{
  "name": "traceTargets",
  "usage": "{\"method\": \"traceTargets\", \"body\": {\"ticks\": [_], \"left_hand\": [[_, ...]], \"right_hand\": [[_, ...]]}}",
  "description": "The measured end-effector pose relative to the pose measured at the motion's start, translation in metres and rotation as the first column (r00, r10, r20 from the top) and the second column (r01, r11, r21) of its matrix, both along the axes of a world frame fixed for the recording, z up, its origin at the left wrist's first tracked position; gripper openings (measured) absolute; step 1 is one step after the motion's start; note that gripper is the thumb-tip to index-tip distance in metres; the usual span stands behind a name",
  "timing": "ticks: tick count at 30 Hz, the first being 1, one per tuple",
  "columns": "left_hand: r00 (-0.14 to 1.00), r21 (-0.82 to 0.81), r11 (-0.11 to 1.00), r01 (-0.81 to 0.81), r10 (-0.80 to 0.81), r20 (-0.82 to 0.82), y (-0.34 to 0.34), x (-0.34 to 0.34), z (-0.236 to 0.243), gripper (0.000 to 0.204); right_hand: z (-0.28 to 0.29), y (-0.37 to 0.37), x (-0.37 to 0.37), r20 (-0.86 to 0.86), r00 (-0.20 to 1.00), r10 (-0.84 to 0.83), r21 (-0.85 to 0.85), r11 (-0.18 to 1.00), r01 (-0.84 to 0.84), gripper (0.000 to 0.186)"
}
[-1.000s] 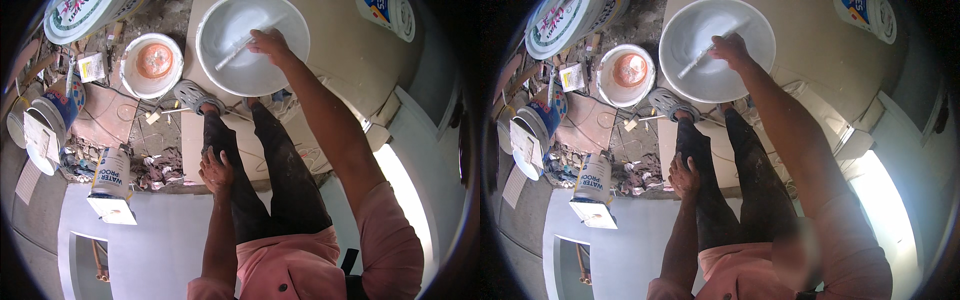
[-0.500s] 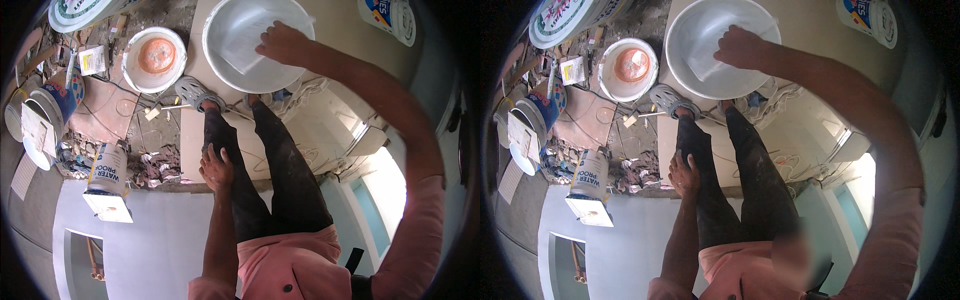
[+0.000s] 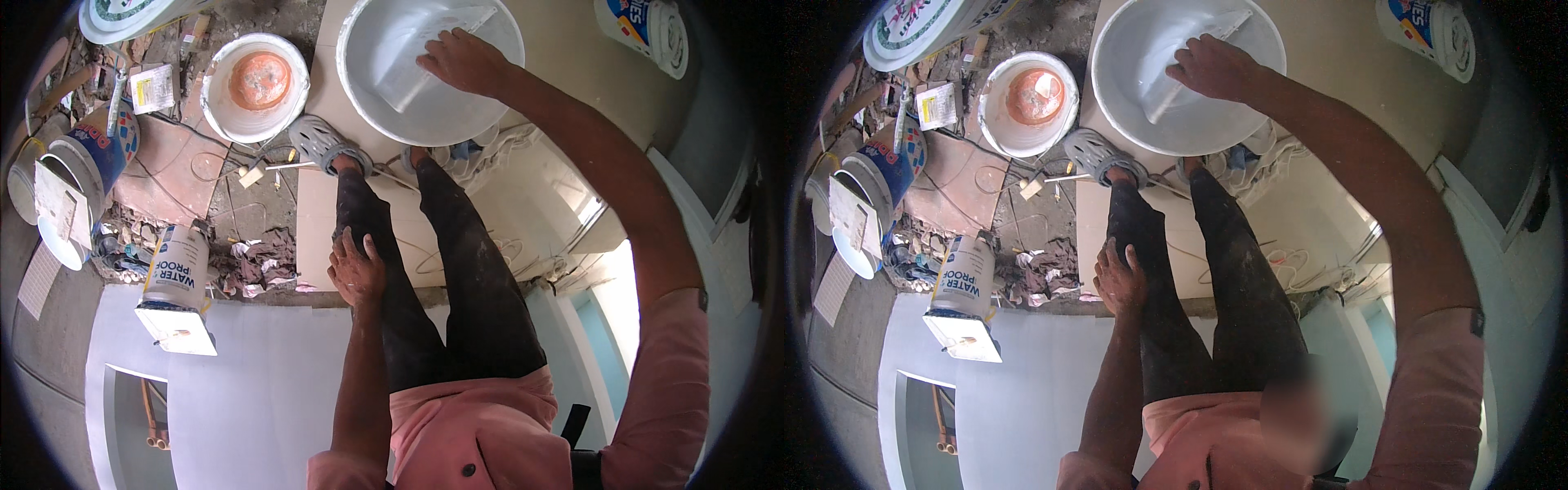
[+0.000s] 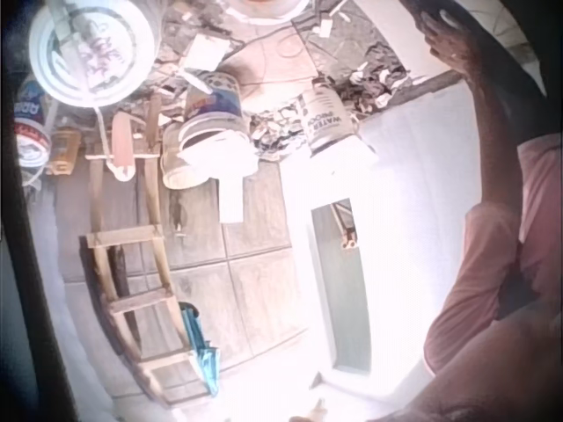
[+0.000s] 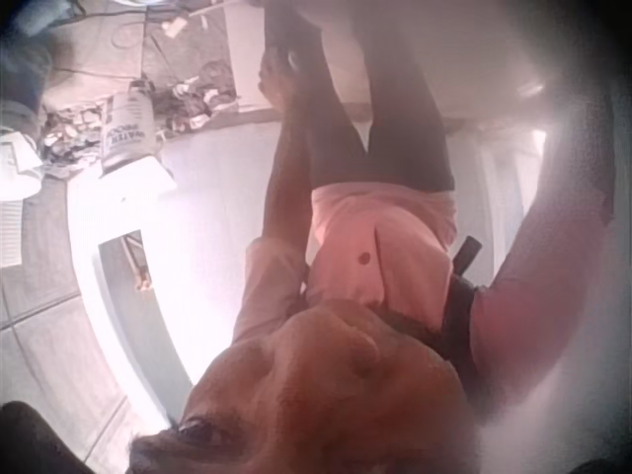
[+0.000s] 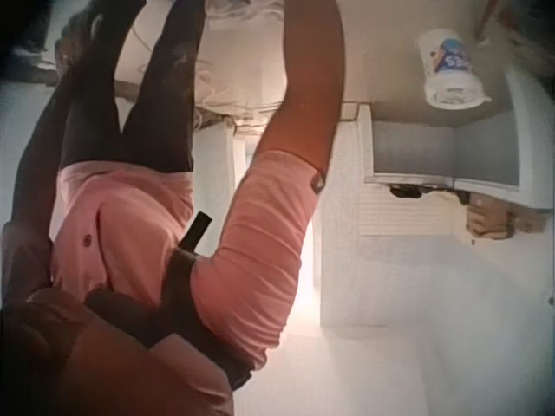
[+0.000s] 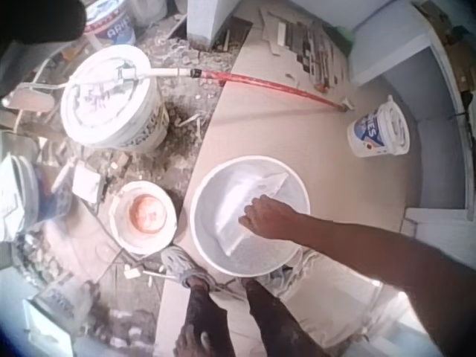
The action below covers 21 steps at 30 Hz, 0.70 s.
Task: The person repeatedly scoops water from a large white bucket into a smaller bucket containing orange paint using a white plastic scoop. The person then moves a large cardboard sheet on the floor and picks up a paint roller.
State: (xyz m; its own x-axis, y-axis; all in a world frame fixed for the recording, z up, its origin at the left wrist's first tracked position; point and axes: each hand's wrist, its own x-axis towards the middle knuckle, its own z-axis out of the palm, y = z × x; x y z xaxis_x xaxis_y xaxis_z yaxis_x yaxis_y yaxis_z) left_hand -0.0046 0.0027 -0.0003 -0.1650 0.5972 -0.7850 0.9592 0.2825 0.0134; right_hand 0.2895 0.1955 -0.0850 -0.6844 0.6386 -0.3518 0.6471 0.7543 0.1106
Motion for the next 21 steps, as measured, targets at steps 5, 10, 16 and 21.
{"method": "traceTargets", "body": {"ticks": [5,10,16,21], "left_hand": [[1.0,-0.024,1.0,0.006,-0.006,-0.014,0.002,0.002,0.001,0.043],[1.0,-0.038,0.999,0.016,-0.017,-0.01,0.002,0.003,0.001,0.044],[0.999,-0.022,0.999,0.036,-0.036,-0.003,0.001,0.004,-0.001,0.044],[0.998,0.018,0.998,0.065,-0.065,-0.004,0.0,0.006,0.0,0.044]], "right_hand": [[-0.018,0.001,-0.008,-0.008,0.871,-0.492,-0.111,0.866,0.488,0.027],[-0.016,-0.006,0.009,0.029,0.424,-0.905,-0.253,0.404,0.879,0.028],[0.001,-0.036,-0.005,0.242,-0.753,-0.612,-0.8,-0.565,0.202,0.03],[0.038,-0.064,-0.062,0.561,-0.815,0.145,-0.783,-0.227,-0.579,0.025]]}}
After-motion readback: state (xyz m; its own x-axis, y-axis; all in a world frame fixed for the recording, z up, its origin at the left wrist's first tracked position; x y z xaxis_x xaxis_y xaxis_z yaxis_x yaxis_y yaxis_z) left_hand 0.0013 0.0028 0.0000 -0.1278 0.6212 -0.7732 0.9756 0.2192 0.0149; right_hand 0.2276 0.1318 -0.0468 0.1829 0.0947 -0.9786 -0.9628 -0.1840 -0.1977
